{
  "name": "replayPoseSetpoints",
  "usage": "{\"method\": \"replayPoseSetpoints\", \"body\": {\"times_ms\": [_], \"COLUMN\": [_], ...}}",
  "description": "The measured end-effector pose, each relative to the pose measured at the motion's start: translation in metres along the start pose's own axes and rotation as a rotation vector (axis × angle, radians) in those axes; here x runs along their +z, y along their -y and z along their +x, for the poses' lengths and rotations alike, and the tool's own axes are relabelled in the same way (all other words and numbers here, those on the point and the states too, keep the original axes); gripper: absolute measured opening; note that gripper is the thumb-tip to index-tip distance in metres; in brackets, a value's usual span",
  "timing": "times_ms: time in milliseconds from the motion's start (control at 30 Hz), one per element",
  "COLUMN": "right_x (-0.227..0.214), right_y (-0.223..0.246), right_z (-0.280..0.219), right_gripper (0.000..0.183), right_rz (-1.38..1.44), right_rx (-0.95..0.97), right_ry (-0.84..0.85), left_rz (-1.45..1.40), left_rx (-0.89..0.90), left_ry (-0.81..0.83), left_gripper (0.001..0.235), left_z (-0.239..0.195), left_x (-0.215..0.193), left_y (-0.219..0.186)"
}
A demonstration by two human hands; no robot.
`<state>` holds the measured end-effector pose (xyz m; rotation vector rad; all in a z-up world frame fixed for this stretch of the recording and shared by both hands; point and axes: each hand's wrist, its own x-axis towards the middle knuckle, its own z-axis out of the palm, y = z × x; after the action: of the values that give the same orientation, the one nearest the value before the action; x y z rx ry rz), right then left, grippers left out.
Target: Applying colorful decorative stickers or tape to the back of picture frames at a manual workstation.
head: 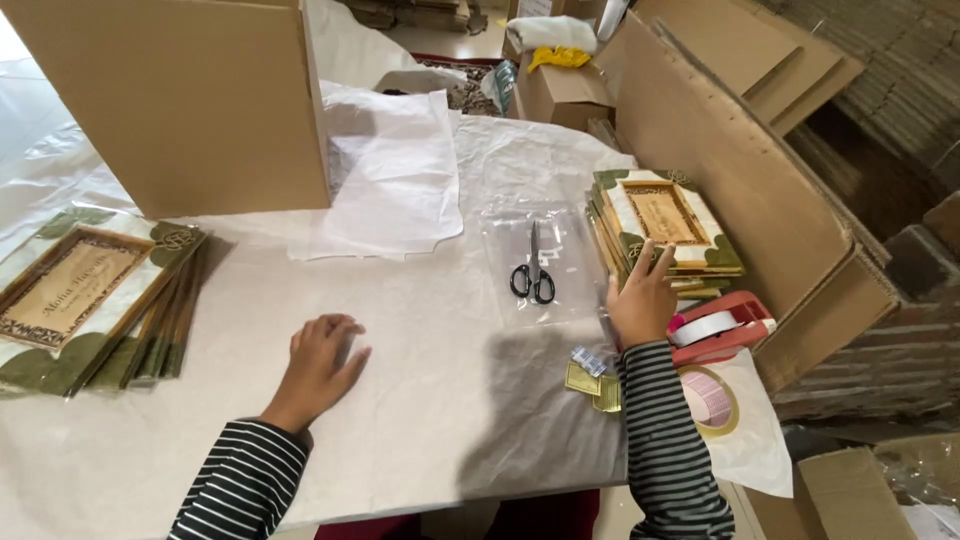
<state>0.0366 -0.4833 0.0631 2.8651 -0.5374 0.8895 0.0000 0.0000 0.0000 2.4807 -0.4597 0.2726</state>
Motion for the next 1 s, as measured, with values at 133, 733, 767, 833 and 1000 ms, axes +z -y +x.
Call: {"method": "replayPoseSetpoints", "body": {"times_ms": [133,733,767,833,1000], "right_x": [0.032,0.008,0.004,-0.010,-0.001], "right_y": [-0.013,-0.009,-0.007,0.004,0.030], "right_z": [0.027,0.043,0.041,0.032,0.004], "right_gripper": [0.077,0.032,0.037,0.043,0.033], "right_rz": [-0.024,-0.300,-0.296,-0.285,-0.005], "right_rx": [0.017,-0.106,-0.140,-0.181,-0.488], "right_ry": [0.032,-0.436,-0.501,-0.570,-0.798], "left_rz": [0.021,0.154,0.141,0.127,-0.053], "left_rx": [0.029,0.079,0.080,0.072,0.032], "left_ry": [0.016,0.144,0.147,0.143,0.087], "left_gripper": [0.035,0.046,0.046,0.046,0.049], "left_z": [0.000,0.001,0.000,0.000,0.001], "left_x": [0.011,0.005,0.004,0.003,-0.004], "left_y": [0.002,-0.009,-0.010,-0.009,-0.011]}}
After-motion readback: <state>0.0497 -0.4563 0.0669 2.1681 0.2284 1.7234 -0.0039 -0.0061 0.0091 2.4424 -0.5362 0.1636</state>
